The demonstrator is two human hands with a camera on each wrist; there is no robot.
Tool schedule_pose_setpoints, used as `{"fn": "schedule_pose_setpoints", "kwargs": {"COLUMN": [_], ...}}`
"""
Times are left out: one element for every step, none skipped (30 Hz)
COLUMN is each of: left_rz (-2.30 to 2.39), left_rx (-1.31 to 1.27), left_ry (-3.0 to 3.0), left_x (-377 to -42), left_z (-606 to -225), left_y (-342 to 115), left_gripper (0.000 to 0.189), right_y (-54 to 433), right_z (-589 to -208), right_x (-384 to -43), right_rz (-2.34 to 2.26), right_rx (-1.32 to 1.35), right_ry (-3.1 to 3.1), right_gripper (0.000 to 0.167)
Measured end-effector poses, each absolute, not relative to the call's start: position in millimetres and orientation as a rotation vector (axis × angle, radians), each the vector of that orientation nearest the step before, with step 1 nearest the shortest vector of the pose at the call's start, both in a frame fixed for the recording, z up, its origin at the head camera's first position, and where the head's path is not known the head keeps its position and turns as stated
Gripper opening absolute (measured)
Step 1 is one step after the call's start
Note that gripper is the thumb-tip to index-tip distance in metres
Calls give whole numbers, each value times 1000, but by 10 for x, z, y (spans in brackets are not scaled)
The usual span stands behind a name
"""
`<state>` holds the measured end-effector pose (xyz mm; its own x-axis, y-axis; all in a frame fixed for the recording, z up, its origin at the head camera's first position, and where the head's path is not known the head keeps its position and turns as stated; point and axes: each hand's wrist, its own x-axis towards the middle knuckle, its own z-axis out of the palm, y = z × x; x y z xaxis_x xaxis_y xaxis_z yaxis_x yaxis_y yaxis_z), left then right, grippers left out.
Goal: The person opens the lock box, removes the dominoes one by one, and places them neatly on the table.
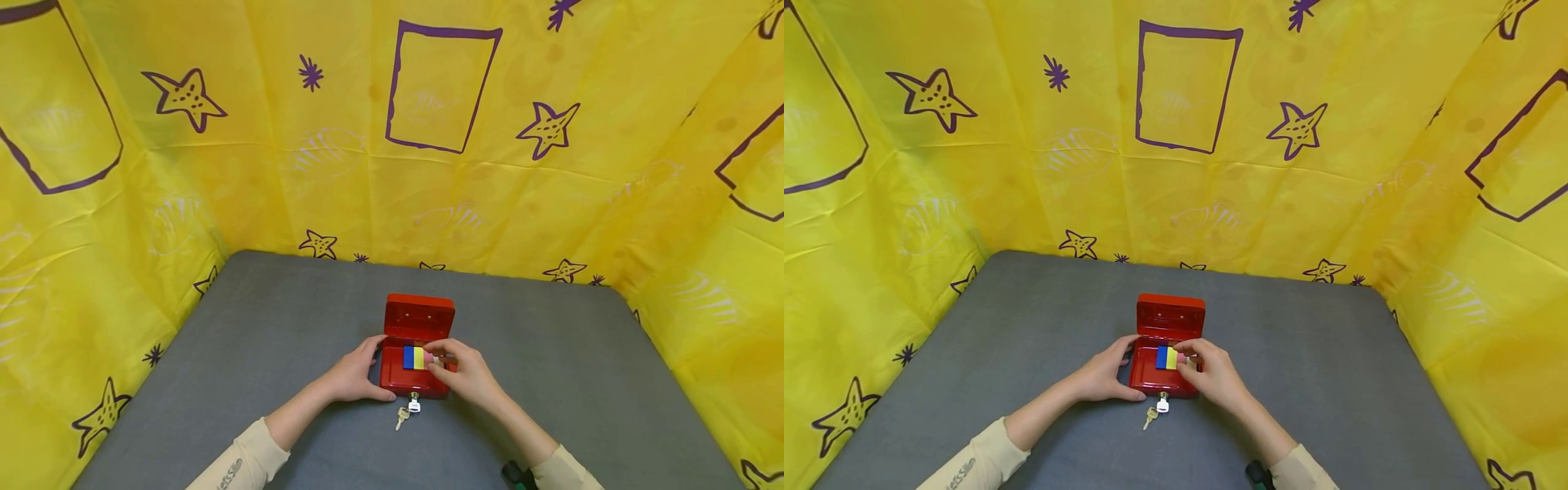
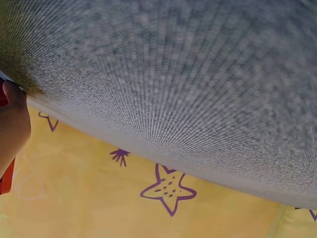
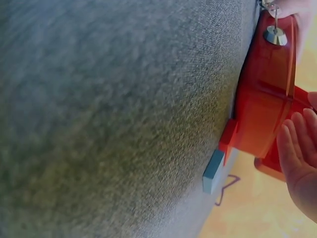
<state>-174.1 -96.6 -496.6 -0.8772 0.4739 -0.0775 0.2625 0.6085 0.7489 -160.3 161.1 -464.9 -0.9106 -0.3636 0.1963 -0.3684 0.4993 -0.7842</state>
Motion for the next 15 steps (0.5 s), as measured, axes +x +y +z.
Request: {"fn": "schedule_pose_setpoints", "kwargs": {"left_rz": [1134, 1132, 1131, 1130, 1130, 1132, 1133, 1135, 1137, 1140, 1141, 1144, 1144, 1144, 1144], "left_rx": [602, 603, 603, 605, 605, 608, 611, 614, 618, 622, 624, 626, 626, 626, 626], "left_ry": [2568, 2568, 2568, 2568, 2569, 2568, 2568, 2568, 2568, 2568, 2569, 2568, 2567, 2566, 2565], "left_x": [-1741, -1742, -1742, -1742, -1743, -1745, -1746, -1747, -1748, -1748, -1748, -1748, -1746, -1744, -1743], "left_z": [-4966, -4968, -4967, -4969, -4971, -4973, -4975, -4977, -4977, -4977, -4977, -4975, -4974, -4973, -4972], "left_y": [-965, -965, -966, -968, -968, -969, -968, -970, -970, -971, -971, -972, -974, -975, -976], "left_gripper": [104, 104, 104, 104, 104, 104, 104, 104, 104, 104, 103, 103, 103, 103, 103], "right_y": [1605, 1597, 1591, 1584, 1577, 1572, 1566, 1561, 1556, 1551, 1546, 1540, 1534, 1530, 1525], "right_z": [-4646, -4641, -4635, -4632, -4633, -4640, -4641, -4647, -4656, -4663, -4666, -4667, -4662, -4661, -4659], "right_x": [-1604, -1604, -1605, -1606, -1610, -1615, -1618, -1623, -1628, -1632, -1636, -1639, -1640, -1641, -1644], "right_rz": [1417, 1417, 1421, 1425, 1431, 1429, 1434, 1435, 1439, 1439, 1443, 1441, 1440, 1433, 1426], "right_rx": [666, 668, 672, 676, 683, 691, 695, 702, 714, 724, 733, 740, 741, 747, 751], "right_ry": [-2719, -2724, -2725, -2727, -2726, -2727, -2730, -2733, -2733, -2737, -2739, -2744, -2751, -2755, -2762], "right_gripper": [27, 28, 28, 29, 29, 29, 29, 30, 30, 30, 30, 30, 30, 30, 30]}}
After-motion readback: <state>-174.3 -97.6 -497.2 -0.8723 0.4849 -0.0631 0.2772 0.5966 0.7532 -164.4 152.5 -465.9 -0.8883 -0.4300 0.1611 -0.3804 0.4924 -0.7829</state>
